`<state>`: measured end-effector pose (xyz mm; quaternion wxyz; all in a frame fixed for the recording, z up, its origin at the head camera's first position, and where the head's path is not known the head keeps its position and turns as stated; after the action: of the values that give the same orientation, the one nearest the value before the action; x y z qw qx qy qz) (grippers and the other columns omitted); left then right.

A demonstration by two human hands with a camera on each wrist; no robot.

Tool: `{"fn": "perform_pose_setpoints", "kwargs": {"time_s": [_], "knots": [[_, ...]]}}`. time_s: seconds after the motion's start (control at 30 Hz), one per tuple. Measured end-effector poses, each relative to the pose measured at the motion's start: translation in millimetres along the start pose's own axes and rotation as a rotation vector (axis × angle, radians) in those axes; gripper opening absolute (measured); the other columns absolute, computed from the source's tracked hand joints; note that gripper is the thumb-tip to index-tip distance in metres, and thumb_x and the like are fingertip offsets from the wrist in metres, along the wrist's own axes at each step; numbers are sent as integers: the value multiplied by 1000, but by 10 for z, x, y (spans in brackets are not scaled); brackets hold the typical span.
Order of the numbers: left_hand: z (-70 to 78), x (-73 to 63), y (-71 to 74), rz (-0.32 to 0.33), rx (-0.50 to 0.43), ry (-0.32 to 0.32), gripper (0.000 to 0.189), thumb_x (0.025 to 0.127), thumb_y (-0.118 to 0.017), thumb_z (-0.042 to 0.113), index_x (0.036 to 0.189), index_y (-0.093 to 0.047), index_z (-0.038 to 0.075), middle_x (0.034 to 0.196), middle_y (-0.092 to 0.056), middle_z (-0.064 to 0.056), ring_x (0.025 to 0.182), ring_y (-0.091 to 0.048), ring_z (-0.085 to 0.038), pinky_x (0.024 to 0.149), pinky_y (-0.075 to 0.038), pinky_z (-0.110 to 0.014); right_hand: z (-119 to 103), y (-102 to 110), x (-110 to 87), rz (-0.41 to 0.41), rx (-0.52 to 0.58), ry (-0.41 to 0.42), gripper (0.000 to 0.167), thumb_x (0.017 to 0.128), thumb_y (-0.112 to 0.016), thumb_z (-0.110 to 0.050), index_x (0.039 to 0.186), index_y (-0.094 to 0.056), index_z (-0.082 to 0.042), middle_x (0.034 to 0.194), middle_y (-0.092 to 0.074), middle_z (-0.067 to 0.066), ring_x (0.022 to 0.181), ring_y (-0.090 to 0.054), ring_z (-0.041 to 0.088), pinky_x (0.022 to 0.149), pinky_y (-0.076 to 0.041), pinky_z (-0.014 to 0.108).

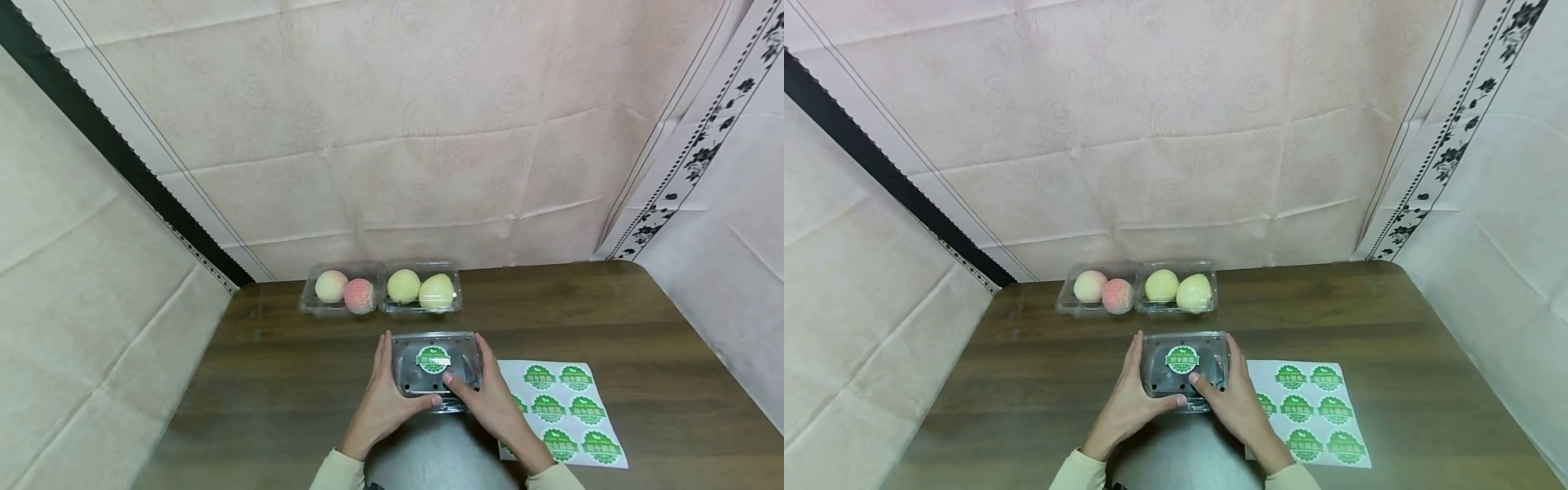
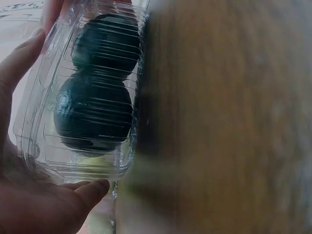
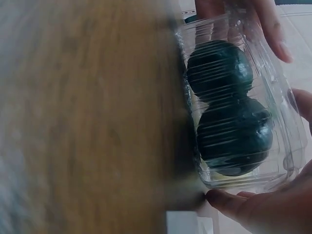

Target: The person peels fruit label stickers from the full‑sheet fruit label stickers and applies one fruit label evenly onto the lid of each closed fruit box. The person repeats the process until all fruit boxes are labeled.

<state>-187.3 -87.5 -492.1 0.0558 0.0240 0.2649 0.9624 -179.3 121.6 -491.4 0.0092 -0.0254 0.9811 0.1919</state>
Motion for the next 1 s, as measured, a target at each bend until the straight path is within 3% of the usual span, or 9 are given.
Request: {"fn": "perform_pose_setpoints", "kwargs": {"time_s": [0.27,0.47,0.6,0.77,0.87,1.0], "knots": [[15,25,-45,13,-14,11,147,67,-100,49,171,-2,16,175,-6,-21,157,-18,-48,121,-29,-67,5,40,17,3,-39,17,103,96,-77,-41,167,-12,-3,169,-20,32,154,-28,49,122,-28,66],[13,28,-88,16,-28,59,149,65,-100,52,171,0,21,177,-5,-16,157,-19,-47,120,-30,-67,19,215,-18,-7,-109,4,80,110,-54,-45,167,-16,-2,168,-22,32,151,-31,54,120,-31,65],[27,34,-99,11,-42,70,150,64,-100,54,171,0,22,177,-4,-14,158,-18,-44,121,-30,-65,-15,416,-119,-28,-250,63,60,115,-44,-36,161,-33,1,163,-33,32,147,-36,55,116,-36,69],[43,41,-101,10,-46,68,149,65,-99,54,171,0,23,177,-3,-14,158,-18,-43,120,-32,-65,12,575,-217,-44,-609,176,48,106,-65,-21,146,-54,3,152,-46,34,141,-41,59,110,-38,74],[42,41,-105,11,-48,75,149,65,-100,53,171,1,23,177,-2,-13,158,-18,-43,120,-32,-65,114,596,-232,-114,-764,142,58,99,-75,-26,146,-55,1,153,-44,37,142,-36,62,108,-34,79],[45,48,-127,10,-42,81,149,65,-99,53,171,2,24,177,-2,-13,157,-21,-45,118,-34,-67,251,630,-245,-206,-832,84,68,95,-79,-34,150,-53,-3,157,-39,36,144,-33,60,106,-32,82]]}}
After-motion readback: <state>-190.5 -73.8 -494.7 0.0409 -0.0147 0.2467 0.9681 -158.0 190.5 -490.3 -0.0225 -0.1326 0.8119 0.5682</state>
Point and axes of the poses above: each hand's wrist, its own x-axis towards the middle knuckle, its own y-axis out of the back of the hand, z = x × y, the point moved 6 cm from there along x, towards the middle knuckle
